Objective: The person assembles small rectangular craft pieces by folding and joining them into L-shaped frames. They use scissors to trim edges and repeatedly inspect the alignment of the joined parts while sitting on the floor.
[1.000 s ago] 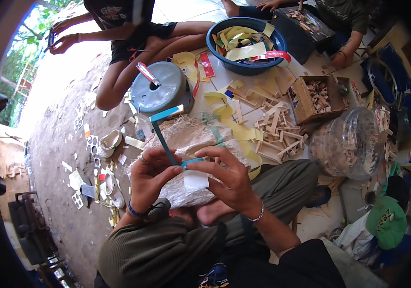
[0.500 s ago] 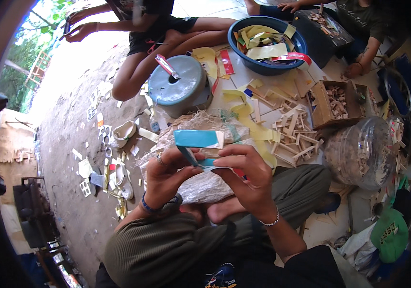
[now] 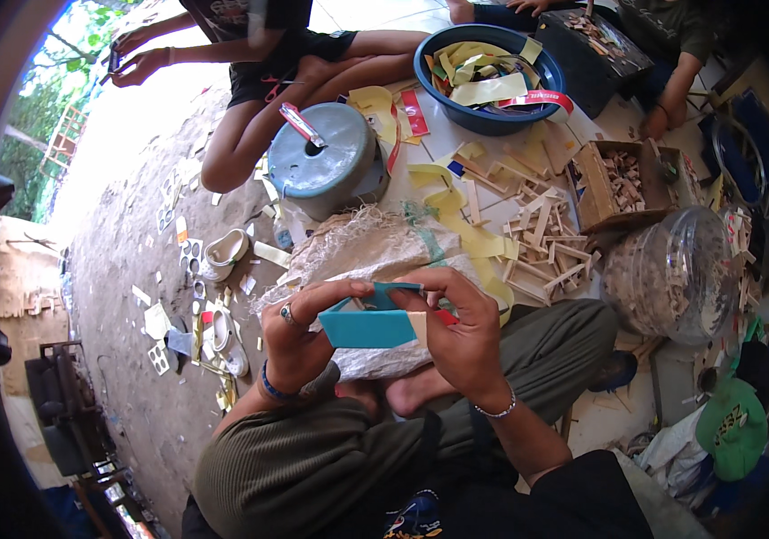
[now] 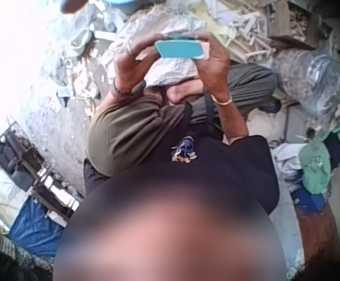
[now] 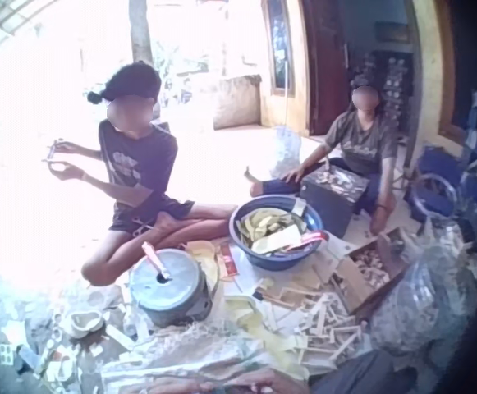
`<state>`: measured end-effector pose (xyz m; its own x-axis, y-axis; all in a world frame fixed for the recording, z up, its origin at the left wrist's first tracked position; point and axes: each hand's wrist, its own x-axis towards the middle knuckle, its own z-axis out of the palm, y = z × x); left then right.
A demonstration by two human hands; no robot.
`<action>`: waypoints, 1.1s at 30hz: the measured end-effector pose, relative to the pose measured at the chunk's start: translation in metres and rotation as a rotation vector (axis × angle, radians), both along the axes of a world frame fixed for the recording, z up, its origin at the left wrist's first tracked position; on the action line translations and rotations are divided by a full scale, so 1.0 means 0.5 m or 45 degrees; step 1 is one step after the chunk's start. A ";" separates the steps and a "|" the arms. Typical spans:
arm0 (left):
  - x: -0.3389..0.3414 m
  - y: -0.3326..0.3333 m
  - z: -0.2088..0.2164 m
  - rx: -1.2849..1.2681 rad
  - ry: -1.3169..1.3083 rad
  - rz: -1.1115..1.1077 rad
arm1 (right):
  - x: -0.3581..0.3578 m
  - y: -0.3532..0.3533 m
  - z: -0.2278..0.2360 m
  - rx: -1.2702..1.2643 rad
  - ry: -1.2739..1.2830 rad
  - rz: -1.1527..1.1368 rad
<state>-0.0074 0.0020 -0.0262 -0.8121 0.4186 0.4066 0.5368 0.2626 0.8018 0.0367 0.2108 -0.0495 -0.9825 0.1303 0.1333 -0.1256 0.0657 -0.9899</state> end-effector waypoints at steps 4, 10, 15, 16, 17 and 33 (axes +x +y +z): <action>-0.002 0.006 0.000 0.040 0.106 -0.017 | -0.002 -0.014 0.001 -0.128 -0.001 -0.063; -0.007 0.008 0.003 -0.002 0.333 -0.031 | 0.001 -0.030 -0.004 -0.338 -0.049 -0.119; -0.007 0.008 0.014 -0.055 0.479 -0.030 | 0.004 -0.036 0.002 -0.441 -0.107 -0.116; -0.007 0.007 0.015 -0.071 0.504 -0.036 | 0.003 -0.035 0.004 -0.455 -0.127 -0.111; -0.006 0.007 0.017 -0.089 0.526 -0.036 | 0.003 -0.035 0.006 -0.469 -0.147 -0.105; 0.014 -0.019 0.064 -0.322 0.706 -0.322 | 0.008 -0.038 0.047 -0.943 -0.250 0.063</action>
